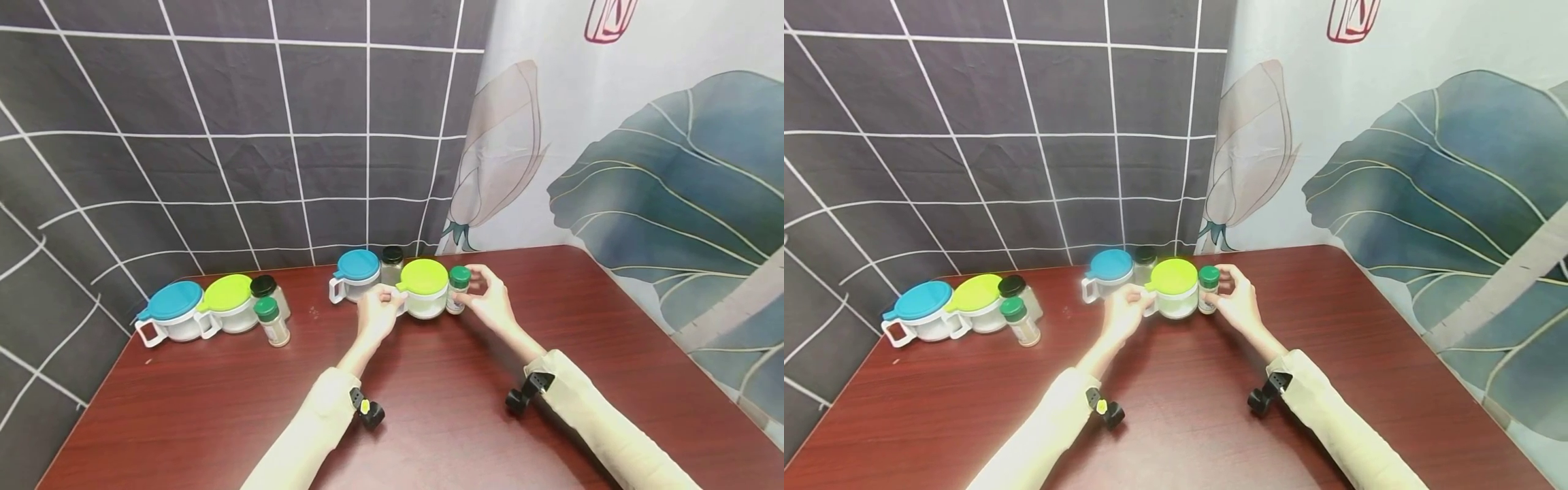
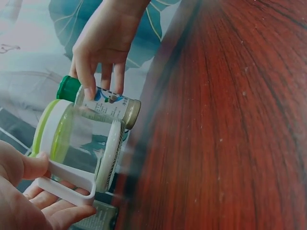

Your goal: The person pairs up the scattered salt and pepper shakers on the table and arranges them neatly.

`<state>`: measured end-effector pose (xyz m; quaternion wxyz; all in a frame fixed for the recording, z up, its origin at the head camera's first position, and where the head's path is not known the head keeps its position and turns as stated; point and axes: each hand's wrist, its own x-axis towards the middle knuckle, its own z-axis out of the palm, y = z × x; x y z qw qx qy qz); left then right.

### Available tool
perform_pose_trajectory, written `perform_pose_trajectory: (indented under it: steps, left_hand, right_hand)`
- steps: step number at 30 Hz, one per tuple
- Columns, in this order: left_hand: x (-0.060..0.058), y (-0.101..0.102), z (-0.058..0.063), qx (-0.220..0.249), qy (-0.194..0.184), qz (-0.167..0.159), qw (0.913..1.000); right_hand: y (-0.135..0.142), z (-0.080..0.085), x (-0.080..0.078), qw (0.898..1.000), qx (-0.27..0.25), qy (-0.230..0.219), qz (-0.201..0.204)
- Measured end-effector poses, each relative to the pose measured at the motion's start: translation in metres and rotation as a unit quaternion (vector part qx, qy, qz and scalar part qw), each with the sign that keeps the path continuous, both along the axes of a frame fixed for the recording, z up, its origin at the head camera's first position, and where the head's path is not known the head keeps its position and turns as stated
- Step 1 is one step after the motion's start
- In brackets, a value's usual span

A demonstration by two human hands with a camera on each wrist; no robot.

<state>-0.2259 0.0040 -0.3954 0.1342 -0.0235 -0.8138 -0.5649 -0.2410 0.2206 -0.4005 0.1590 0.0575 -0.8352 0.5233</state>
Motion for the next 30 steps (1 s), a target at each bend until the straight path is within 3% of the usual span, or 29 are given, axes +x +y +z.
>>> perform_pose_trajectory:
  steps: [11, 21, 30]
  left_hand:
    - [-0.006, 0.010, -0.007, 0.013, 0.010, 0.007, 0.9998]
    - [-0.008, 0.016, -0.011, 0.002, -0.024, 0.020, 0.9995]
    - [-0.007, 0.016, -0.014, -0.012, -0.016, 0.010, 0.9998]
  right_hand:
    - [0.006, -0.002, -0.007, 1.000, 0.012, -0.006, -0.014]
    - [0.007, -0.006, -0.008, 0.999, 0.011, -0.021, -0.025]
    - [0.008, -0.007, -0.008, 0.999, 0.018, -0.022, -0.029]
